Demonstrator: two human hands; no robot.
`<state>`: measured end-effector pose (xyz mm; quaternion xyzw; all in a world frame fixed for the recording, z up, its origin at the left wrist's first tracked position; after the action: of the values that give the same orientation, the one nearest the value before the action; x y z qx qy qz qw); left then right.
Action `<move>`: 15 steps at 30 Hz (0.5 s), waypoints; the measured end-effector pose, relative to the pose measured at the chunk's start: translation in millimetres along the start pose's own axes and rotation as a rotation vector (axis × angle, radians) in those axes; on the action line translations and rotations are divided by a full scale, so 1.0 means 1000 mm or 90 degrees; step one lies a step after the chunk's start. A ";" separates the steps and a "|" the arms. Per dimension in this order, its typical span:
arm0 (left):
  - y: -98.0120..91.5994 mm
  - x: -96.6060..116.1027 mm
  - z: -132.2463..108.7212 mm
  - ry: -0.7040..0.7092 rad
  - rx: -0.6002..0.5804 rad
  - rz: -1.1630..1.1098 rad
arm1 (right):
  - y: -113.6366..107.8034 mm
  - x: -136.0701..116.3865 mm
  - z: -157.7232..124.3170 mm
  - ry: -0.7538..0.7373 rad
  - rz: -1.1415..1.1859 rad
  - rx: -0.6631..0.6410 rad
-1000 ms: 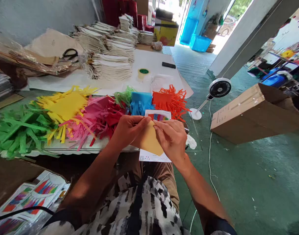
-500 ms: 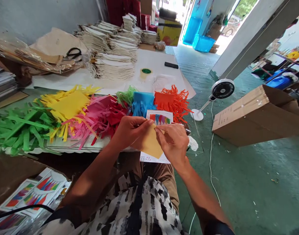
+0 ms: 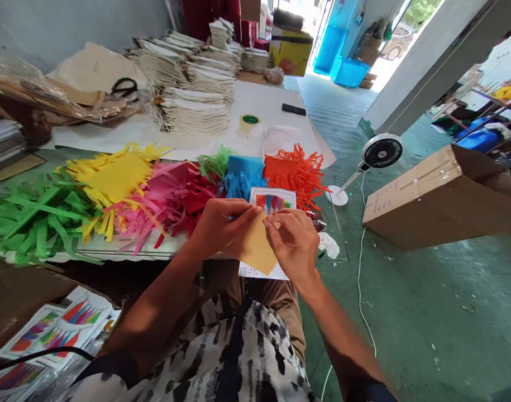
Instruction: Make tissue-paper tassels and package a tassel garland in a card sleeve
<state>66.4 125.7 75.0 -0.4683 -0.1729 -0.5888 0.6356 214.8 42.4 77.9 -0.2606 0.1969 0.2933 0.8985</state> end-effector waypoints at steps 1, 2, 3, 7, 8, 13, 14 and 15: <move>-0.001 -0.001 0.000 -0.003 0.000 -0.002 | 0.001 0.001 0.001 0.017 0.019 -0.012; -0.002 -0.002 0.001 -0.007 0.001 -0.003 | 0.002 0.002 0.002 0.026 0.031 -0.019; -0.003 -0.003 0.001 -0.015 0.003 -0.003 | 0.002 0.001 0.002 0.026 0.034 -0.023; -0.002 -0.014 0.001 -0.088 -0.020 -0.019 | 0.005 -0.009 0.000 -0.083 -0.030 -0.039; -0.003 -0.020 0.001 -0.119 -0.029 -0.036 | 0.006 -0.013 -0.001 -0.119 -0.045 -0.042; -0.044 -0.086 0.029 -0.243 0.118 -0.091 | -0.002 -0.018 -0.002 -0.114 0.021 0.002; -0.065 -0.104 0.038 -0.250 0.210 -0.062 | -0.005 -0.015 0.000 -0.079 0.047 0.020; -0.091 -0.122 0.046 -0.257 0.331 -0.022 | -0.007 -0.010 0.002 -0.041 0.071 0.032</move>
<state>-31.3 246.0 38.9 -0.3944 -0.4479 -0.4308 0.6769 212.3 34.5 87.4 -0.2170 0.1893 0.3457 0.8930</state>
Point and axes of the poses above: each hand's wrist, its own z-axis towards the middle knuckle, its own y-axis out of the palm, x = y × z, the point moved 8 cm from there along z, towards the middle knuckle, and after that the axes turned 9 degrees about x, right-handed, at the moved point
